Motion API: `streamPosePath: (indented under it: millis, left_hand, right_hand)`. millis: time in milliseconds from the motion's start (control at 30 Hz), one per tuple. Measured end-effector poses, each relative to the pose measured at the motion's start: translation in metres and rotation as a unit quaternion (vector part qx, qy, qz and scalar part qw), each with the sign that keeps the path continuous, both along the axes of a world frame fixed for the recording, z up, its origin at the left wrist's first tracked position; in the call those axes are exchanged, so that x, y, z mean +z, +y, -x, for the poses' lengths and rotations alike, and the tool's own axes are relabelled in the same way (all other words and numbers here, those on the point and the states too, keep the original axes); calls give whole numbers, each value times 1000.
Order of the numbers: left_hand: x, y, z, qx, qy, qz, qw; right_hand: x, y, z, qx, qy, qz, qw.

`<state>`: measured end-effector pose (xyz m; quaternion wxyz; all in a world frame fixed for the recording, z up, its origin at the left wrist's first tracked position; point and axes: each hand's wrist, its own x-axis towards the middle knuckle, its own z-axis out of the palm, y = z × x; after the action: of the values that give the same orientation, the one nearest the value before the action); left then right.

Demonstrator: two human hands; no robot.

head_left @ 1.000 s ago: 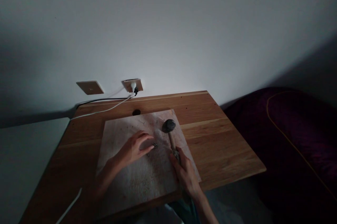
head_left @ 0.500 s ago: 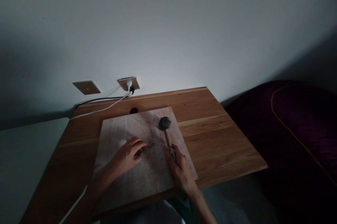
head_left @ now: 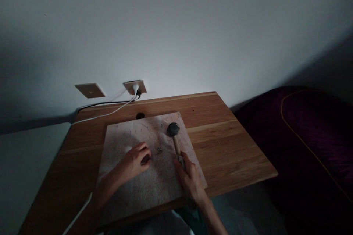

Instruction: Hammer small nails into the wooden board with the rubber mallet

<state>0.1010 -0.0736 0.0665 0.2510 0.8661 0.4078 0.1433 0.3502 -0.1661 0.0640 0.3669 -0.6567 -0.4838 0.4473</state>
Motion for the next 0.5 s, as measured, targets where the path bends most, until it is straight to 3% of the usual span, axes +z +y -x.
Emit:
streamPosePath:
  millis: [200,500]
  left_hand:
    - [-3,4,18,9,-25,1,1000]
    - [-8,2,69,68,-15,-7,998]
  right_hand:
    - [1,-1,3,1,-11,20,1000]
    - [2,-2,7,-29,-45,24,998]
